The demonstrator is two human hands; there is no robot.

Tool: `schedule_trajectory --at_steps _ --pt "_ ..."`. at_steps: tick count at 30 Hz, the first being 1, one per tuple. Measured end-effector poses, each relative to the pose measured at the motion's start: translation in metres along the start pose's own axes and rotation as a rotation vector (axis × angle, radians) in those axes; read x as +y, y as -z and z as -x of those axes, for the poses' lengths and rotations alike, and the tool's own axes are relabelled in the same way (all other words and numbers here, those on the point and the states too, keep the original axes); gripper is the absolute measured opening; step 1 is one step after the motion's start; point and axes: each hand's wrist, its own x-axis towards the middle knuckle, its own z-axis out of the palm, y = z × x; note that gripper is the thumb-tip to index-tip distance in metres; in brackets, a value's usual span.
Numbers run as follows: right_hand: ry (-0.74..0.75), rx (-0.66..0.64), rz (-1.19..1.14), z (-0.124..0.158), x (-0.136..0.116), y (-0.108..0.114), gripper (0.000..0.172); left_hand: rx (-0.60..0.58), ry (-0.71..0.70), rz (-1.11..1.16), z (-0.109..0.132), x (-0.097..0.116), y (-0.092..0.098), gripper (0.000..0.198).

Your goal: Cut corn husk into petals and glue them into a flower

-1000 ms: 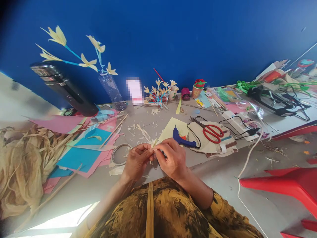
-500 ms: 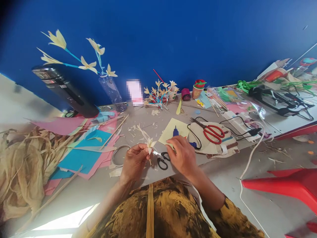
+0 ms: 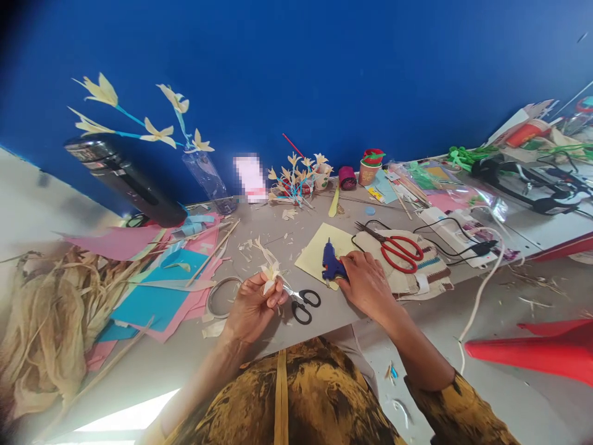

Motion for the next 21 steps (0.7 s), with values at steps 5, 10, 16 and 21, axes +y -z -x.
schedule_trajectory --at_steps 5,10,16,21 --pt "0.08 -0.033 -0.117 -0.004 0.016 -0.002 0.023 0.022 -0.013 -0.037 -0.004 -0.001 -0.003 0.022" --pt "0.117 -0.11 -0.296 -0.011 0.025 0.0 0.024 0.042 0.078 -0.007 -0.017 -0.009 -0.019 0.027" --pt "0.096 -0.069 -0.406 -0.011 0.03 -0.002 0.028 0.187 0.23 -0.071 -0.036 -0.027 -0.019 0.034" --pt "-0.112 0.105 -0.931 -0.006 0.055 -0.003 0.035 0.19 0.263 -0.077 -0.04 -0.027 -0.01 0.035"
